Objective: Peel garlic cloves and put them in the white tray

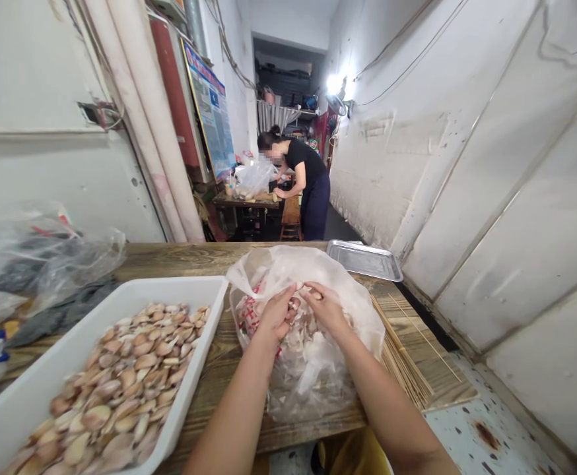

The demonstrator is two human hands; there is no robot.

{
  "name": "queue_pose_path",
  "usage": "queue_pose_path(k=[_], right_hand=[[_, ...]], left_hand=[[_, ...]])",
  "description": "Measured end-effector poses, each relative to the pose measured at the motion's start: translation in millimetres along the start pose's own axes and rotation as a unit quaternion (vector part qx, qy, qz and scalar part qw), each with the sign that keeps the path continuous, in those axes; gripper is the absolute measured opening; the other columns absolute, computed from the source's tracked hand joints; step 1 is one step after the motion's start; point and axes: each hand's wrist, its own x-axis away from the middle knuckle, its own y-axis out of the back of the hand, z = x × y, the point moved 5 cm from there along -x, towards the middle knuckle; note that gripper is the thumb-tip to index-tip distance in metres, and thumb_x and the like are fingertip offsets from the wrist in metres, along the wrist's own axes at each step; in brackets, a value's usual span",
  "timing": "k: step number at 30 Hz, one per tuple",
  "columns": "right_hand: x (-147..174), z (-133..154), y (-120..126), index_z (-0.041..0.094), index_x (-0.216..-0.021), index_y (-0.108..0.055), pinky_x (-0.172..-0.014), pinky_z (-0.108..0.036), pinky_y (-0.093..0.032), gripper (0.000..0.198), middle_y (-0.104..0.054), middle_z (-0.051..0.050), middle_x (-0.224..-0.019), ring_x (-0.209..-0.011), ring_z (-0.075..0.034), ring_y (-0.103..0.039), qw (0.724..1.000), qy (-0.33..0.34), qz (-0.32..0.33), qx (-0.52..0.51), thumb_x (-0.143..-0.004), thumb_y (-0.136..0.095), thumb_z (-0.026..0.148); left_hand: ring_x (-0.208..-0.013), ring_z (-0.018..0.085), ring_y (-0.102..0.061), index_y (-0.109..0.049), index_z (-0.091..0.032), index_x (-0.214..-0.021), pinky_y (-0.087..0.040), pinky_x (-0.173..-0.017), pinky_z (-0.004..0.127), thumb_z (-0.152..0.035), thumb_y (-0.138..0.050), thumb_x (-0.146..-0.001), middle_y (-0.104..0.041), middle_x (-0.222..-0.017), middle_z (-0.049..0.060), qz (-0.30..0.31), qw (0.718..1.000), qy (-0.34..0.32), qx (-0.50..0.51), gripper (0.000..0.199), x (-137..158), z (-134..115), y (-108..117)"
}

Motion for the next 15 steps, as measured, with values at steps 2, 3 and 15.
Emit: queue_pose_path(k=[2,3,15], right_hand=[[-0.3,-1.3,3.8,0.024,-0.098,-0.064,-0.083,-0.029,-0.042,0.031,-0.064,-0.001,-0.093,-0.089,-0.016,-0.056,1.000,-0.005,-0.028,0.011,-0.082,-0.044,0.041],[-0.4,-0.8,6.5,0.025,-0.098,-0.064,-0.084,-0.030,-0.042,0.031,-0.064,0.000,-0.094,-0.090,-0.016,-0.056,0.999,-0.012,-0.036,0.012,-0.083,-0.042,0.040],[10.0,27.2,-4.1,0.023,-0.082,-0.065,-0.074,-0.026,-0.041,0.020,-0.064,-0.002,-0.081,-0.078,-0.015,-0.057,0.980,0.131,0.110,0.100,-0.083,-0.047,0.030]], left_hand=[[-0.032,-0.002,-0.026,-0.056,-0.013,-0.086,-0.013,-0.033,0.013,-0.044,-0.067,-0.063,-0.048,-0.051,-0.007,0.004,1.000,0.000,-0.015,0.040,0.2,1.6,-1.8],[-0.032,-0.002,-0.026,-0.057,-0.012,-0.087,-0.014,-0.033,0.013,-0.043,-0.068,-0.063,-0.050,-0.053,-0.006,0.003,1.000,0.010,-0.013,0.040,-0.1,3.2,-2.0],[-0.033,0.007,-0.035,-0.050,-0.016,-0.060,-0.022,-0.037,0.021,-0.045,-0.051,-0.073,-0.042,-0.039,-0.005,-0.115,0.977,-0.078,-0.163,0.032,-4.5,3.1,7.8]])
